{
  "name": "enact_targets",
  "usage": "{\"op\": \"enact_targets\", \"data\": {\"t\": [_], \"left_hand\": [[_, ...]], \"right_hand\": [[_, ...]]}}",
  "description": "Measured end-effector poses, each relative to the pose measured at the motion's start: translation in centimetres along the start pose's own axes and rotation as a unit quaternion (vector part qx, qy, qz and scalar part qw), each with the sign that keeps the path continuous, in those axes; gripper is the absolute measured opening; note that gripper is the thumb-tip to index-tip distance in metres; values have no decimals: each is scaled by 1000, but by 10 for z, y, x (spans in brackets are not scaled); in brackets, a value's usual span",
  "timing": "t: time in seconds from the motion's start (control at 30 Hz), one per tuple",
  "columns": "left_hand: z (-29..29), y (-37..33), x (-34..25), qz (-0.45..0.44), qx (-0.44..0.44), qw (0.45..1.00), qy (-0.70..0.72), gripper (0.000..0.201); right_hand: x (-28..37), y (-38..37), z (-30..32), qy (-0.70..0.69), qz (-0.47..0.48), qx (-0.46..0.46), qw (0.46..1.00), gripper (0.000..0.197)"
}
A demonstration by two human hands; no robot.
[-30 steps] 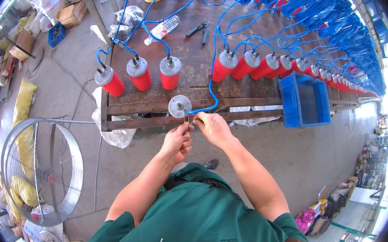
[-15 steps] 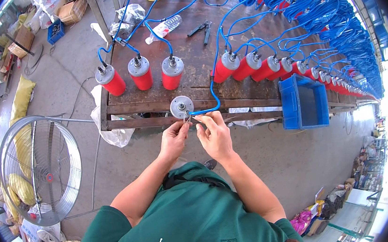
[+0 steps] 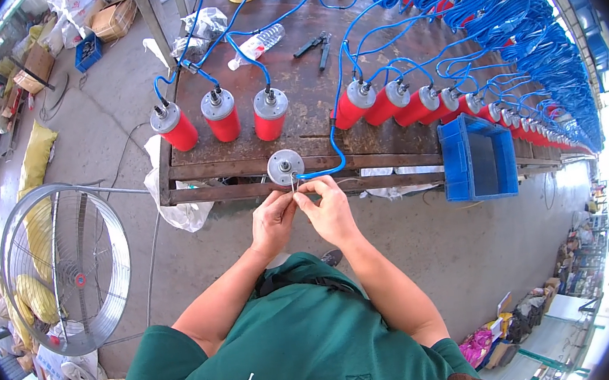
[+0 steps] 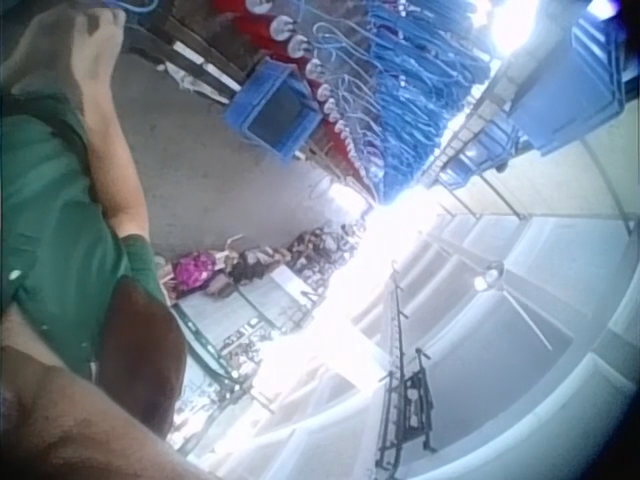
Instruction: The person tests a fire extinguisher for leaks by submerging it in a blue bin of water. The person repeatedly puts the extinguisher into the water, holds it there to check for bubbles, and then removes it, using a small hammer to tap the valve assembly in between tests.
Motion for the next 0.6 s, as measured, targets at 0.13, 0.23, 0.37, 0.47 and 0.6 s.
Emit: {"op": "enact_targets", "data": {"t": [0.13,0.23,0.37,0.47,0.6], "left_hand": [[-3,-4,-5,-46,-2,999,6,19],[-9,-4,1,-20,33,999,-13,18],[-12,-7,1,6,37,999,19,16],[-19,-2,14,40,54,996,52,16],[-17,1,31,79,50,995,32,17]], "right_hand": [[-23,-5,-10,-23,-79,43,996,18],[-29,-5,-16,-59,-108,67,990,17],[-50,8,-23,-246,-268,74,928,12],[-57,15,-21,-310,-265,51,911,6],[-58,13,-11,-373,-306,8,876,9]]}}
Point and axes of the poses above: each hand's wrist, its own y-axis away from the middle knuckle, its own z-axis out of the back of the hand, x = y × z, the point moved 10 cm from there along -y, towards the middle knuckle, and after that the axes turned 14 degrees about -x, right-handed, at the moved point
